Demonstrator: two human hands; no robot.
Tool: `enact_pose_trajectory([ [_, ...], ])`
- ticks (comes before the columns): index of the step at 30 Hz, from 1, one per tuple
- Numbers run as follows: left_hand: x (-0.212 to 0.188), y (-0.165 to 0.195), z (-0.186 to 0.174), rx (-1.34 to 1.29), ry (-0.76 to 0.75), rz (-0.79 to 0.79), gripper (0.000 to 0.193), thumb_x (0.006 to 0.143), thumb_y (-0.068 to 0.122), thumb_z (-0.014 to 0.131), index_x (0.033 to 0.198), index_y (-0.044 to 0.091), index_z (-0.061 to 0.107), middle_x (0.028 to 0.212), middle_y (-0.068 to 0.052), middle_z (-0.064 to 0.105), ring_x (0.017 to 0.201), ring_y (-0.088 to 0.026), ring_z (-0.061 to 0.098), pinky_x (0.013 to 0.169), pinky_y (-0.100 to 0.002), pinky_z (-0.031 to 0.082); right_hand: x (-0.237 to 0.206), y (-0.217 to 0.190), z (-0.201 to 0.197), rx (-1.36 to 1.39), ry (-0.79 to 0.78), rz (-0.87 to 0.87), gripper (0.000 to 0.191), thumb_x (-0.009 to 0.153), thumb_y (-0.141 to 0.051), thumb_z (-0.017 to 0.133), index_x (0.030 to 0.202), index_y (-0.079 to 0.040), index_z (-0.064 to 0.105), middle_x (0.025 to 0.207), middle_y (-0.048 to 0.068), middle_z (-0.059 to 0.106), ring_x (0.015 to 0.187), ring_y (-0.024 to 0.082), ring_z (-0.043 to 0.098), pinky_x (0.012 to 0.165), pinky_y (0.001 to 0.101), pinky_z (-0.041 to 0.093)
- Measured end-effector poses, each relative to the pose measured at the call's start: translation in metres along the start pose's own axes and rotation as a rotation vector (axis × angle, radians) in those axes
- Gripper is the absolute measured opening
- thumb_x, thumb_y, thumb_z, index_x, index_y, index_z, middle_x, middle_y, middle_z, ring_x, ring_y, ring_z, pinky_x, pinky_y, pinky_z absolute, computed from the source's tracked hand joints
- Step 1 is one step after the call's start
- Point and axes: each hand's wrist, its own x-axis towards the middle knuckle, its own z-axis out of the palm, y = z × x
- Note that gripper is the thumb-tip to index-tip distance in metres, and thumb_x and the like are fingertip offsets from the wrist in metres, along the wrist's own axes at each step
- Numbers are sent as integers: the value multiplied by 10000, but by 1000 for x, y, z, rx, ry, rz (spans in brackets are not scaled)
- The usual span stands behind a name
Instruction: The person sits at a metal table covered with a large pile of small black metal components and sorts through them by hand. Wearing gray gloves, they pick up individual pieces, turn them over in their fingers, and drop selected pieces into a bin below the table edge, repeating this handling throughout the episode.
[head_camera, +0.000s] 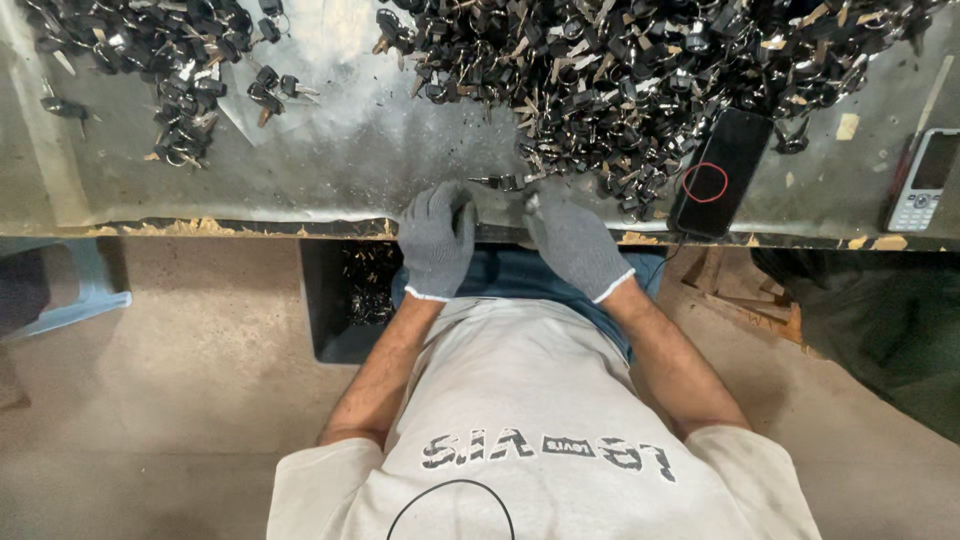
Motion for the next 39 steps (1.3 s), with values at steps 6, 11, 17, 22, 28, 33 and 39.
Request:
enact_pose_trajectory([
  [6, 13, 30, 15, 44, -157, -5, 226, 905, 247, 753, 1072, 121, 669, 981, -103, 662, 905, -339, 615, 806, -488, 444, 4, -1, 11, -386, 86, 85, 216, 1005, -201, 619, 1086, -13, 549, 833, 217, 685, 709, 388, 705, 567, 479, 564],
  [11, 41, 18, 36, 25, -243, 13, 266, 852, 249, 744, 1078, 143, 653, 994, -114, 689, 945, -351, 654, 818, -479, 485, -3, -17, 15, -262, 254, -200, 455, 941, -203, 627, 1290, 53, 487, 935, 256, 682, 792, 401, 710, 678, 464, 579],
  [17, 33, 0, 20, -215, -367, -177, 417, 851, 241, 760, 1212, 81, 626, 936, -88, 722, 891, -322, 700, 757, -453, 543, -2, -14, 1, -17, 57, -38, 616, 977, -209, 616, 1481, 81, 412, 855, 261, 688, 686, 414, 695, 566, 500, 543],
  [22, 20, -7, 26, -41, -299, 12, 166, 842, 197, 757, 976, 134, 682, 901, -100, 682, 864, -339, 679, 734, -469, 540, 9, -11, 10, -150, 40, -4, 400, 982, -225, 628, 1271, 29, 520, 823, 223, 678, 692, 413, 695, 566, 516, 543],
  [28, 20, -13, 33, -24, -314, 123, 66, 907, 138, 706, 939, 124, 650, 865, -100, 629, 852, -345, 661, 742, -477, 534, 11, -16, 26, -225, 171, -51, 112, 963, -128, 598, 1040, -57, 557, 875, 164, 664, 742, 373, 707, 572, 462, 562],
  [33, 33, -17, 10, 156, -8, -47, 307, 893, 126, 711, 1199, 99, 718, 970, -124, 700, 790, -324, 633, 706, -473, 503, 8, -12, 16, -203, 115, -74, 192, 1001, -236, 620, 1035, -57, 561, 804, 179, 682, 649, 385, 696, 527, 493, 551],
  [39, 90, -33, 9, 140, 75, -217, 351, 916, 252, 738, 1215, 84, 663, 1110, -129, 651, 1051, -325, 596, 923, -500, 464, 7, -20, 16, -254, 88, 22, 280, 1017, -275, 616, 1151, -39, 549, 704, 198, 689, 592, 395, 687, 490, 506, 539],
])
